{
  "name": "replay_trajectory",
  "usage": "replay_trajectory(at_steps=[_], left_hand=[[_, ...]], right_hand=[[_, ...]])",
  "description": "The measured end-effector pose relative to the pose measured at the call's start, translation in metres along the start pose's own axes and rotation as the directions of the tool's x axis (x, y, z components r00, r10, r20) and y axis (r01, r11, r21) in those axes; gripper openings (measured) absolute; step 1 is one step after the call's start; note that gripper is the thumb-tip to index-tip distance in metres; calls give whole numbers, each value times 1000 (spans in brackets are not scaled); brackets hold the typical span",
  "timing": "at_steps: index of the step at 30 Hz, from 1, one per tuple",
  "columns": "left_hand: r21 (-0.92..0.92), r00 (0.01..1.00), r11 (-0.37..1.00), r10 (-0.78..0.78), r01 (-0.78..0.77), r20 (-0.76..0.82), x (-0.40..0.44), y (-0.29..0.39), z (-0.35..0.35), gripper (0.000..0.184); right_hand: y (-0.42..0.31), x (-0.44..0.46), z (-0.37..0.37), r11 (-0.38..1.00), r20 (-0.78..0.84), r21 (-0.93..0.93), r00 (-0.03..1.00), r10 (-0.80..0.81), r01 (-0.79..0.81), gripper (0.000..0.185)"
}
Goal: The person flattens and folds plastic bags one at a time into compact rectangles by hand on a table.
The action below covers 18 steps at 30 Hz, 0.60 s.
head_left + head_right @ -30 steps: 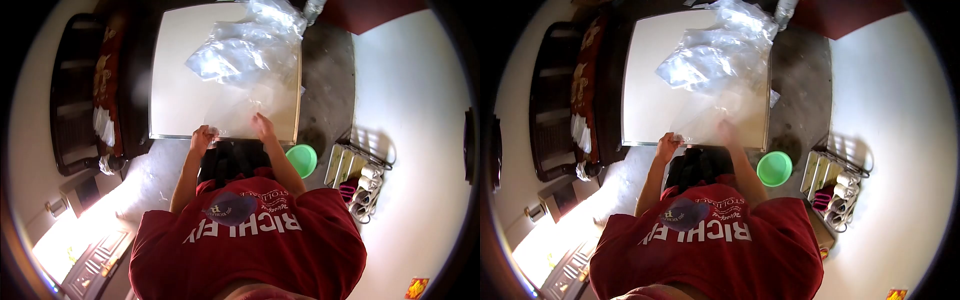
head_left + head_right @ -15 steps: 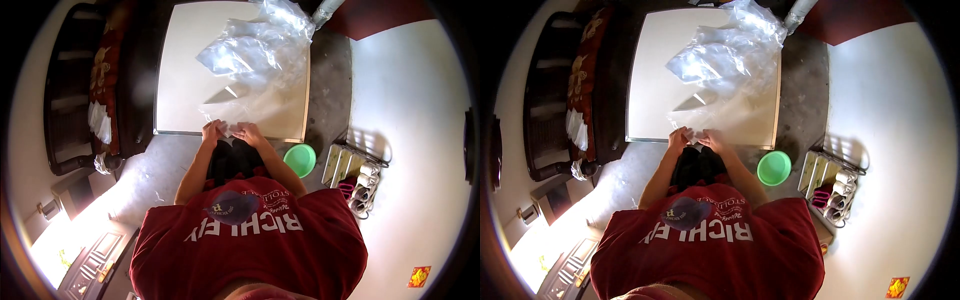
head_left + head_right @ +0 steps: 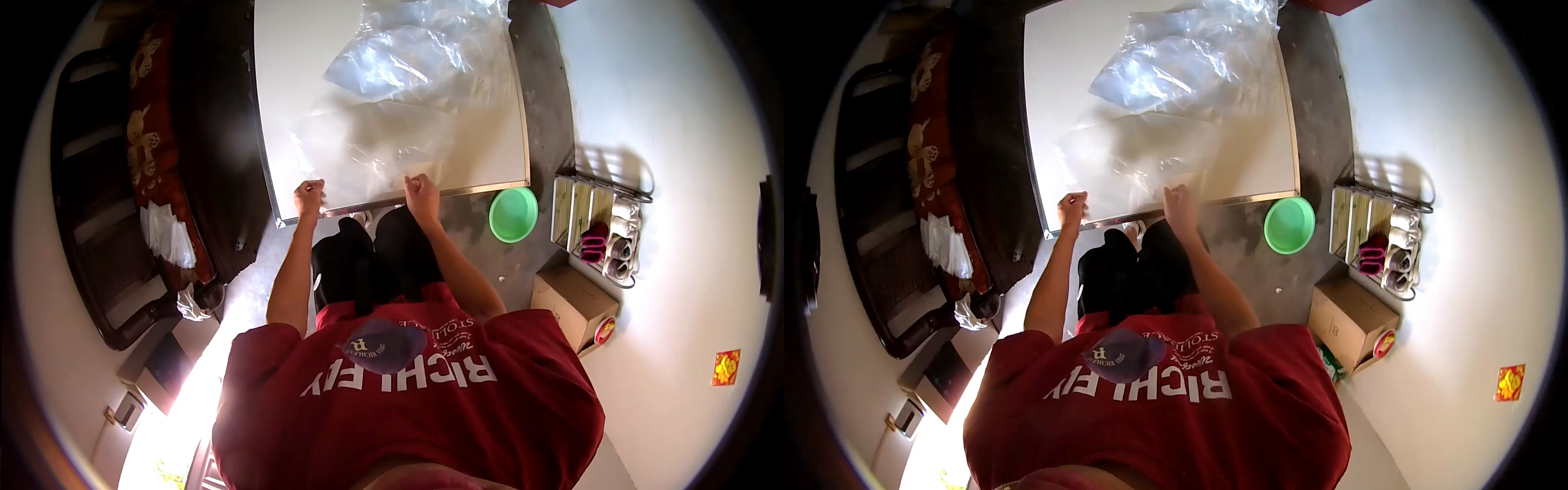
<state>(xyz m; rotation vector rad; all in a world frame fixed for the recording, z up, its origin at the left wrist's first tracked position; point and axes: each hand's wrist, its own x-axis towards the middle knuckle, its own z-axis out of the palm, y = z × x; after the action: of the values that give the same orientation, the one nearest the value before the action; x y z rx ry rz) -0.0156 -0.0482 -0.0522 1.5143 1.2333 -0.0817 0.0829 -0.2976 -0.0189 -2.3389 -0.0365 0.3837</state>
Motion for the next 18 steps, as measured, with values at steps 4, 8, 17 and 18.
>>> replay_trajectory(at_steps=[4,8,17,18], left_hand=[[19,999,999,27,-26,-36,20,-12,-21,25],[144,993,990,25,-8,-116,24,-19,-36,32],[378,712,917,348,-125,-610,43,-92,-68,25],[348,807,934,266,-80,-528,29,-74,-70,21]], right_hand=[[12,10,29,894,5,-172,908,-419,414,39],[16,3,41,861,177,-286,906,-384,421,48],[33,-9,38,840,314,-305,880,-356,448,61],[33,-9,37,837,290,-300,879,-378,458,61]])
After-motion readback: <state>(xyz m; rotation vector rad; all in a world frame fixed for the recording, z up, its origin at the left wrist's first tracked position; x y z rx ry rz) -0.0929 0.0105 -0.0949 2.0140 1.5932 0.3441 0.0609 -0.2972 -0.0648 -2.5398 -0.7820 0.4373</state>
